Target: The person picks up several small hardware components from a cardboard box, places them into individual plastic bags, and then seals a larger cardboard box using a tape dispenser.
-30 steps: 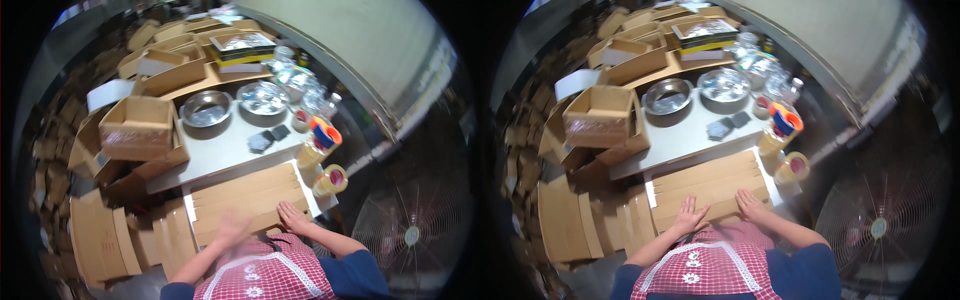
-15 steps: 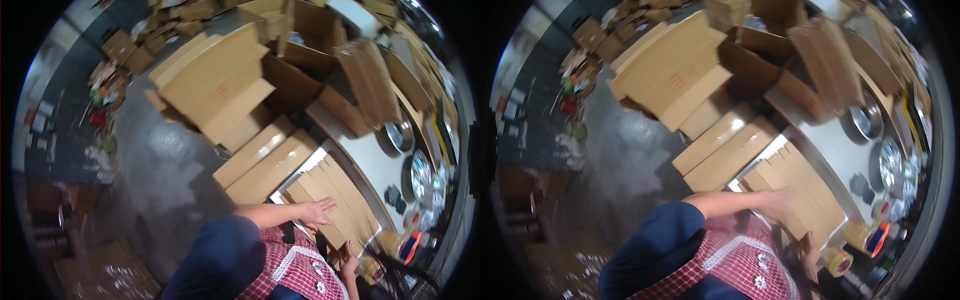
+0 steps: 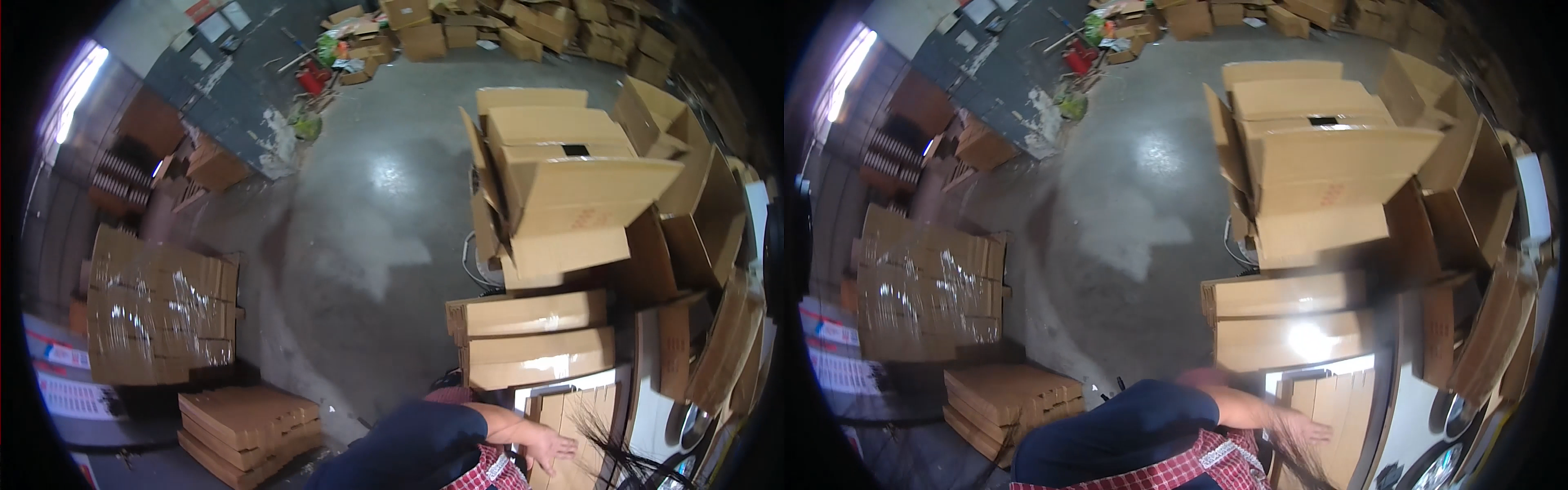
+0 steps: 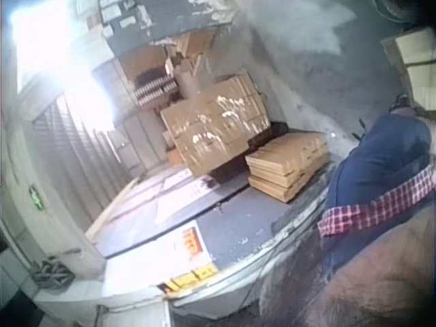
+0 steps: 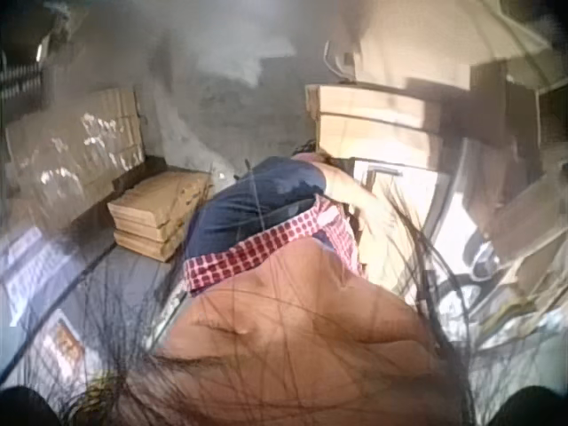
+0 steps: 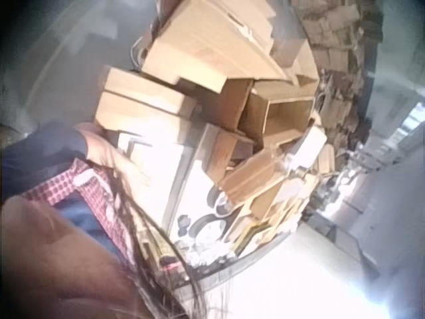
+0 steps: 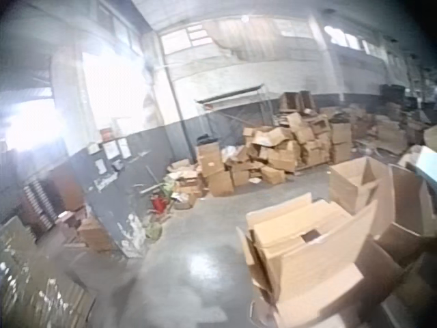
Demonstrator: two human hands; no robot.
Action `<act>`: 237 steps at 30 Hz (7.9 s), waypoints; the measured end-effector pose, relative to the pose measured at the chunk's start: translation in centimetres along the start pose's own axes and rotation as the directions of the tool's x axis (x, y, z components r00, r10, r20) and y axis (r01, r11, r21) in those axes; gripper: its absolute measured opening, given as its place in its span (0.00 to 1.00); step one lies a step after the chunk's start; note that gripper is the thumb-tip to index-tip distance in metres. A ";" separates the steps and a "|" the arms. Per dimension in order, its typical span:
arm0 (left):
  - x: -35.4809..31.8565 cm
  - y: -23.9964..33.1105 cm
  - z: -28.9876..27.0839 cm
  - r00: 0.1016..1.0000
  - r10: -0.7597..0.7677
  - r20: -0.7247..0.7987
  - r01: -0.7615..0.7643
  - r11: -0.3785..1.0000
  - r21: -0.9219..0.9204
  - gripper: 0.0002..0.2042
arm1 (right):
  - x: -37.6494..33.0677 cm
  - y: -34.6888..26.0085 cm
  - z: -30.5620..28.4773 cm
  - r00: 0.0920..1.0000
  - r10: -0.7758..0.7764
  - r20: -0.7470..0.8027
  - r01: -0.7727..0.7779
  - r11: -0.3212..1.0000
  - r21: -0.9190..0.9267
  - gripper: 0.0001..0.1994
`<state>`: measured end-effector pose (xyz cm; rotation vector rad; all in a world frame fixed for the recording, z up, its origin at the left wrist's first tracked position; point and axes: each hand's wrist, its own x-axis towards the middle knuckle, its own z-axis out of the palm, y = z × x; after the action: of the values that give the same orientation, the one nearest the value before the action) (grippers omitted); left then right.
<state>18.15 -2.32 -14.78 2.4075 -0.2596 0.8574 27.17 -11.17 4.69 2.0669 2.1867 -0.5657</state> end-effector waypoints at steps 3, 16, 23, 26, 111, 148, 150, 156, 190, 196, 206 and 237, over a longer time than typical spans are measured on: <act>0.8 0.3 -2.5 0.999 -0.046 -0.023 0.046 0.999 0.011 0.36 | 4.8 -2.0 0.2 0.996 -0.092 0.012 0.092 0.996 0.003 0.18; -0.9 0.7 -11.2 0.940 -0.338 0.041 0.332 0.937 0.107 0.34 | 15.3 -11.9 1.8 0.894 -0.447 0.013 0.445 0.892 0.079 0.15; 0.0 2.8 -11.3 0.931 -0.358 0.074 0.346 0.928 0.134 0.33 | 14.9 -13.2 1.6 0.880 -0.475 -0.004 0.472 0.873 0.119 0.14; 0.3 3.9 -10.9 0.937 -0.339 0.089 0.328 0.938 0.114 0.32 | 14.0 -12.4 1.3 0.899 -0.437 -0.008 0.434 0.891 0.134 0.14; 2.8 6.0 -12.9 0.826 -0.193 0.530 -0.063 0.903 0.426 0.47 | -2.7 -3.7 -3.7 0.487 0.856 -0.176 -0.723 0.508 0.468 0.19; 7.8 7.0 -11.3 0.700 -0.029 0.713 -0.156 0.969 0.192 0.48 | -11.7 -17.4 6.4 0.416 0.886 -0.208 -0.635 0.446 0.631 0.40; 8.1 6.9 -11.3 0.695 -0.043 0.718 -0.159 0.964 0.212 0.47 | -11.9 -17.4 6.0 0.410 0.886 -0.217 -0.634 0.448 0.630 0.41; 7.4 6.8 -10.9 0.705 -0.036 0.708 -0.151 0.968 0.200 0.48 | -12.1 -18.0 5.8 0.425 0.882 -0.205 -0.650 0.455 0.609 0.42; 7.9 8.2 -8.3 0.798 -0.320 0.511 0.188 0.937 0.294 0.48 | -10.8 4.9 -8.7 0.482 0.783 -0.393 -0.058 0.477 0.877 0.16; 5.1 8.2 -9.2 0.752 -0.427 0.502 0.298 0.900 0.318 0.42 | -0.2 8.7 -11.7 0.669 0.045 -0.742 -0.005 0.998 0.056 0.10; -1.9 16.0 -5.4 0.701 -0.670 -0.246 0.703 0.588 0.401 0.40 | 13.7 24.5 -1.1 0.822 0.312 -0.477 0.066 0.780 0.623 0.20; -2.3 7.2 -14.2 -0.330 -0.836 -0.437 0.764 0.036 -0.645 0.22 | 19.3 -1.2 3.3 0.975 -0.223 -0.001 0.092 0.399 0.912 0.18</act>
<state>6.38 -0.12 -3.99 1.0723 1.6580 0.9120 23.73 6.01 -4.03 1.9965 2.2000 -2.3078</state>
